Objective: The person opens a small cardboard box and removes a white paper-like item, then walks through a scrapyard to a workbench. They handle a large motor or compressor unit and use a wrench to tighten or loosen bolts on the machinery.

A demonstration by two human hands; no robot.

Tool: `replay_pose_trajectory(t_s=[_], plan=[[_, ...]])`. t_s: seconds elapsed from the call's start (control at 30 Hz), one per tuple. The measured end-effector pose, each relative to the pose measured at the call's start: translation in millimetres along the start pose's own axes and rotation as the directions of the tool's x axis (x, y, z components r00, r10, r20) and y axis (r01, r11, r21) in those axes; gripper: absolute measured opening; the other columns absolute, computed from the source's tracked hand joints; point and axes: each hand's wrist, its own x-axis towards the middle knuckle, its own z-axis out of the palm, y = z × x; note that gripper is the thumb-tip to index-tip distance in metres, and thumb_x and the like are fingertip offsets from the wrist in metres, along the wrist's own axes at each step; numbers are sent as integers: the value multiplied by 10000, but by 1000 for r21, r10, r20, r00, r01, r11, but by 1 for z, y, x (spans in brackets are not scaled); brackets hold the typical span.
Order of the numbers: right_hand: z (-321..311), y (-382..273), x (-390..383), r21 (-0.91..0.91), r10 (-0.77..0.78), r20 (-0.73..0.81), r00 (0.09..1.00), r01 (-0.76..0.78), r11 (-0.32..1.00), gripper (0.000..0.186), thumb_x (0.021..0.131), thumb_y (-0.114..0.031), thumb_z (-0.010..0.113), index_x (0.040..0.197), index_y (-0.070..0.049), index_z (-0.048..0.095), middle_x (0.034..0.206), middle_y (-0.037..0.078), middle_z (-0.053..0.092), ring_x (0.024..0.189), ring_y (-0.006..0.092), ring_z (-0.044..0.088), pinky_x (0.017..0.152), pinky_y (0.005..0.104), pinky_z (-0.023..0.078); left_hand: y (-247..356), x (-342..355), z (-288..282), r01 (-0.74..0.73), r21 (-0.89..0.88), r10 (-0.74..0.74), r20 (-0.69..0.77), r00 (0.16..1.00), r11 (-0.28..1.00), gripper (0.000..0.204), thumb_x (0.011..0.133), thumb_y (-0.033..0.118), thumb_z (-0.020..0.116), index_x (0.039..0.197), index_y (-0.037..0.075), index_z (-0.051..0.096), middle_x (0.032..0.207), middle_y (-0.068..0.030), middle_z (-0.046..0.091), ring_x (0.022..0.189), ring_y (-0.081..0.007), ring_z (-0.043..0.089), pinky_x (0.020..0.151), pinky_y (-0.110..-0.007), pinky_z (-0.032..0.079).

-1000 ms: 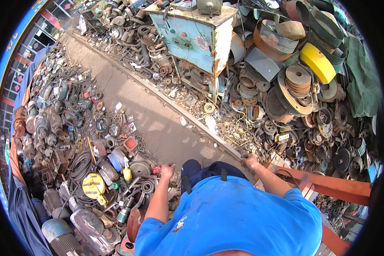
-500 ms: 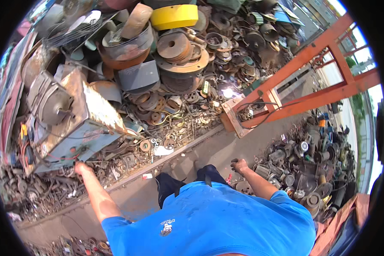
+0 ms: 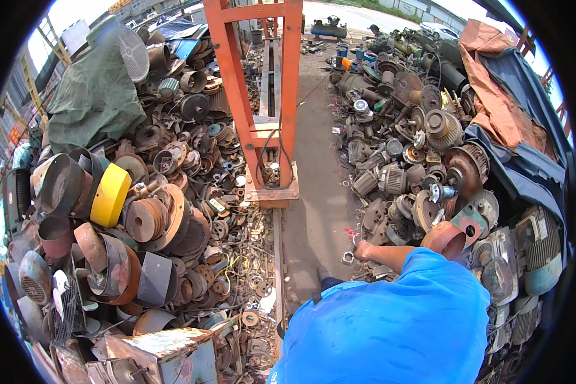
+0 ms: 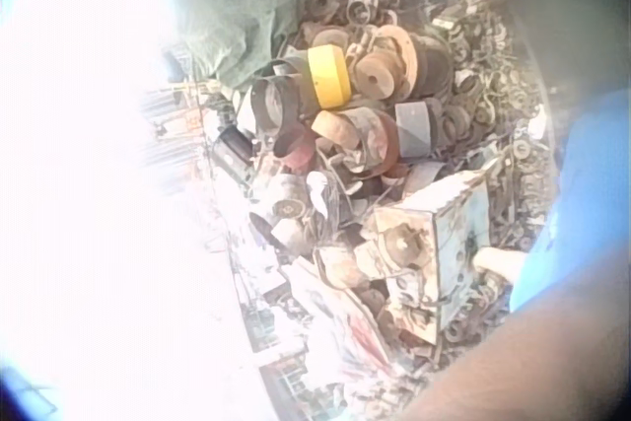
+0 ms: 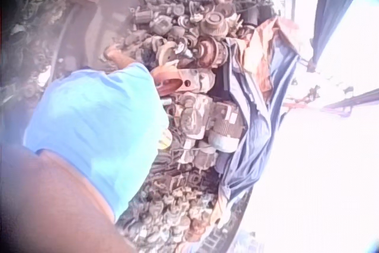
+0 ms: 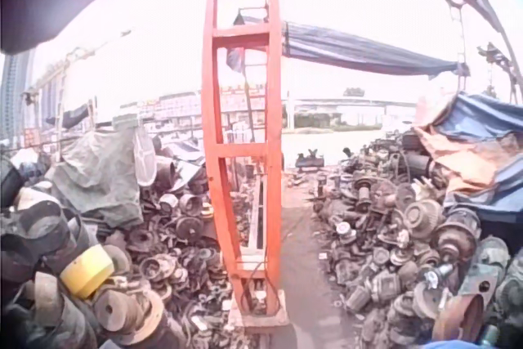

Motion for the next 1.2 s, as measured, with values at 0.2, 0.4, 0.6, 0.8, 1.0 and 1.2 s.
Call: replay_pose_trajectory(t_s=[0.2, 0.4, 0.6, 0.8, 1.0, 1.2], plan=[[3, -7, 2, 350, 31, -162, 986, 29, 936, 320, 793, -203, 541, 1018, -72, 728, 925, 183, 720, 897, 340, 707, 799, 406, 567, 19, 1, 14, 0, 71, -4, 58, 998, 997, 239, 944, 92, 576, 1148, -29, 605, 862, -45, 635, 657, -125, 525, 599, -269, 431], [17, 7, 7, 445, 147, -91, 985, -92, 891, 326, 781, -262, 566, 999, -89, 735, 916, 196, 716, 861, 350, 703, 784, 419, 564, 15, 2, 25, 15, 112, -25, 88, 996, 994, 229, 944, 99, 575, 1137, -20, 604, 858, -44, 632, 656, -130, 528, 595, -275, 434], [-6, 6, -20, 292, 15, -145, 989, 28, 956, 277, 761, -158, 580, 967, -71, 744, 988, 157, 717, 898, 328, 703, 782, 398, 575, 10, -3, 17, 31, 127, -43, 95, 995, 991, 218, 945, 106, 574, 1126, -12, 603, 854, -43, 630, 656, -134, 532, 592, -280, 436], [19, 14, -8, 299, 107, -130, 986, -64, 952, 311, 809, -280, 581, 1014, -105, 737, 913, 175, 726, 850, 336, 712, 765, 427, 569, 4, -3, 19, 41, 141, -57, 117, 991, 989, 207, 946, 113, 573, 1115, -4, 601, 850, -42, 627, 656, -139, 535, 588, -286, 439], [23, 15, -14, 298, 98, -57, 994, -77, 952, 317, 828, -282, 550, 1000, -84, 730, 897, 190, 723, 832, 322, 720, 716, 426, 579, 1, -7, 19, 54, 156, -74, 122, 990, 986, 197, 946, 120, 572, 1104, 4, 600, 847, -42, 625, 655, -143, 539, 584, -291, 441], [21, 16, -18, 270, 103, -68, 992, -81, 959, 288, 826, -256, 552, 988, -103, 734, 861, 165, 725, 799, 298, 721, 710, 423, 574, -5, -7, 13, 67, 167, -90, 133, 987, 984, 187, 947, 126, 571, 1093, 12, 599, 843, -41, 622, 655, -148, 542, 580, -296, 443]])
